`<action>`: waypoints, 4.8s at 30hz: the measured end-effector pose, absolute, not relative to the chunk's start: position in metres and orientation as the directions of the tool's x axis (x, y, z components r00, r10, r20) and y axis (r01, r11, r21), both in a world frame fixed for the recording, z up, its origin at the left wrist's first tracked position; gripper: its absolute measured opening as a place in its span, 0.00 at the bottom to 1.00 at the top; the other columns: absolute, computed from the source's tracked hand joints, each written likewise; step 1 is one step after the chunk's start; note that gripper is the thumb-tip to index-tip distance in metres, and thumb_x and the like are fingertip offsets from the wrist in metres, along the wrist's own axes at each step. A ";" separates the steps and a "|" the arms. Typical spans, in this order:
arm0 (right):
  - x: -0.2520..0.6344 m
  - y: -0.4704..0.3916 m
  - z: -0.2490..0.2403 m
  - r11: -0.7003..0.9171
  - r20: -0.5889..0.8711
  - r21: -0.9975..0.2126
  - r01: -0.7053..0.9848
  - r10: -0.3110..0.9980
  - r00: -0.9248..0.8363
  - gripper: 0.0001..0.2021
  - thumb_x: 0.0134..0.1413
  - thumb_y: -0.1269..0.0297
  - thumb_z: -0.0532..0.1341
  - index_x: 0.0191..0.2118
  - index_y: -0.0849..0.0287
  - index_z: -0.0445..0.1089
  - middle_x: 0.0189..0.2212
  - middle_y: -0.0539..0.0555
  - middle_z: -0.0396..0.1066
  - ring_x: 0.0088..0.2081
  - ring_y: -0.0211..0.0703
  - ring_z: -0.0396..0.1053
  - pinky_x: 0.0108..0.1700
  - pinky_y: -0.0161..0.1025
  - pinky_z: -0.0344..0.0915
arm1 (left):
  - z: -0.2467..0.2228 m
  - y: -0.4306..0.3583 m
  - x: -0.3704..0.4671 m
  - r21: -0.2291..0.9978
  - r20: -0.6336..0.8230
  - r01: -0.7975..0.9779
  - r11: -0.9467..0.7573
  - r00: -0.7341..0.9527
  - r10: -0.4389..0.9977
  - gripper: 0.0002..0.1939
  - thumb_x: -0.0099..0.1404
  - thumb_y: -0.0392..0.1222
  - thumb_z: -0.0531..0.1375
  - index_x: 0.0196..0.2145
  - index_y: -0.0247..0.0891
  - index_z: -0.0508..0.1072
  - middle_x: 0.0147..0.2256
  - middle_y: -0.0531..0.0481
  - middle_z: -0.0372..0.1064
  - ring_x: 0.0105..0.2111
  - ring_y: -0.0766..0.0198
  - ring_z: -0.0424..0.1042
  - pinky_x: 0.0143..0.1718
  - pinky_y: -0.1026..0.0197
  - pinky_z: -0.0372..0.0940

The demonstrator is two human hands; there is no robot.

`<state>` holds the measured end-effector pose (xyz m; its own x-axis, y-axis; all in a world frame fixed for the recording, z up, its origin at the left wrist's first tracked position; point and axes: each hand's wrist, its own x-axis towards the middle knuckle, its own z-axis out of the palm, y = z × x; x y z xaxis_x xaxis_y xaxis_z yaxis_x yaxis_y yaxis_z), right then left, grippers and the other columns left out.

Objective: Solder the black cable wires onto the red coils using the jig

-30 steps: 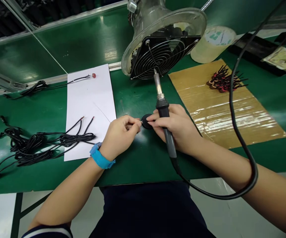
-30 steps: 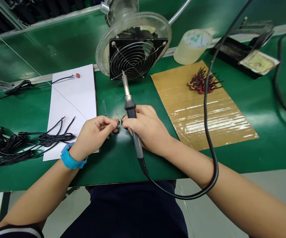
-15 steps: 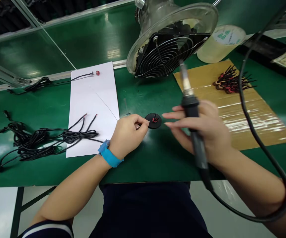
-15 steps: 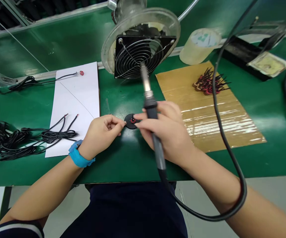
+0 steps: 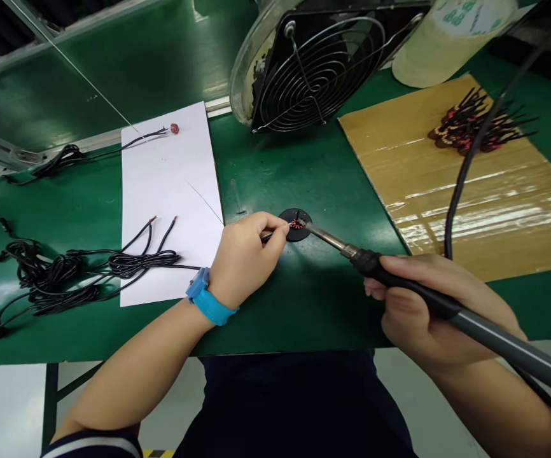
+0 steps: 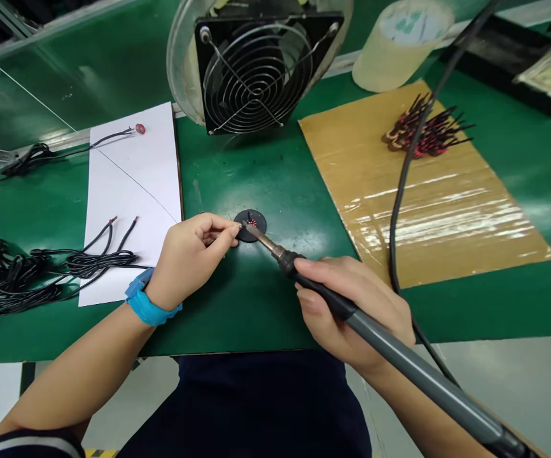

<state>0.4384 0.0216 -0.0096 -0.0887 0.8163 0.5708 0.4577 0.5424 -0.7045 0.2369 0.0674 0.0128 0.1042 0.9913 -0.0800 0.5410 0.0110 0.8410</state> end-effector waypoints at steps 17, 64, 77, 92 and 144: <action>0.432 0.024 -0.006 0.595 0.599 -0.612 0.521 0.779 -0.186 0.21 0.46 0.72 0.63 0.49 0.51 0.68 0.26 0.50 0.71 0.25 0.38 0.69 0.23 0.35 0.68 | 0.014 0.068 0.237 0.804 -0.033 0.592 -0.052 0.131 0.991 0.08 0.62 0.37 0.55 0.32 0.38 0.75 0.31 0.51 0.75 0.32 0.65 0.72 0.33 0.64 0.64; 0.429 0.039 -0.002 0.652 0.604 -0.493 0.576 0.733 -0.312 0.23 0.50 0.74 0.61 0.53 0.52 0.64 0.30 0.54 0.70 0.30 0.39 0.69 0.31 0.38 0.67 | 0.013 0.068 0.238 0.793 0.032 0.599 -0.105 0.132 0.991 0.06 0.60 0.35 0.58 0.31 0.36 0.75 0.32 0.51 0.75 0.33 0.65 0.72 0.36 0.63 0.65; 0.397 0.057 0.001 0.478 0.473 -0.628 0.614 0.861 -0.187 0.06 0.54 0.69 0.58 0.38 0.53 0.67 0.35 0.48 0.73 0.37 0.39 0.71 0.39 0.37 0.69 | 0.010 0.065 0.234 0.725 0.210 0.632 -0.272 0.173 0.962 0.06 0.60 0.35 0.60 0.35 0.38 0.77 0.32 0.50 0.74 0.34 0.68 0.71 0.36 0.65 0.67; 0.389 0.064 0.004 0.393 0.413 -0.715 0.578 0.905 -0.105 0.07 0.49 0.69 0.61 0.36 0.54 0.65 0.32 0.49 0.69 0.32 0.35 0.70 0.32 0.31 0.68 | 0.004 0.064 0.231 0.568 0.382 0.672 -0.475 0.296 0.875 0.09 0.63 0.36 0.57 0.39 0.37 0.75 0.31 0.49 0.71 0.32 0.69 0.70 0.33 0.67 0.67; 0.404 0.077 -0.007 0.598 0.558 -0.555 0.579 0.783 -0.274 0.10 0.50 0.68 0.61 0.37 0.51 0.60 0.35 0.49 0.71 0.38 0.43 0.69 0.42 0.45 0.65 | 0.020 0.082 0.230 0.873 -0.314 0.431 0.226 0.143 0.939 0.09 0.59 0.42 0.57 0.27 0.35 0.73 0.27 0.51 0.71 0.26 0.68 0.66 0.27 0.65 0.60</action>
<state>0.4043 0.0768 -0.0071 -0.2743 0.7834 0.5578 0.5791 0.5976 -0.5546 0.2298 0.0823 0.0202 0.1425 0.9388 -0.3136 0.4312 0.2263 0.8734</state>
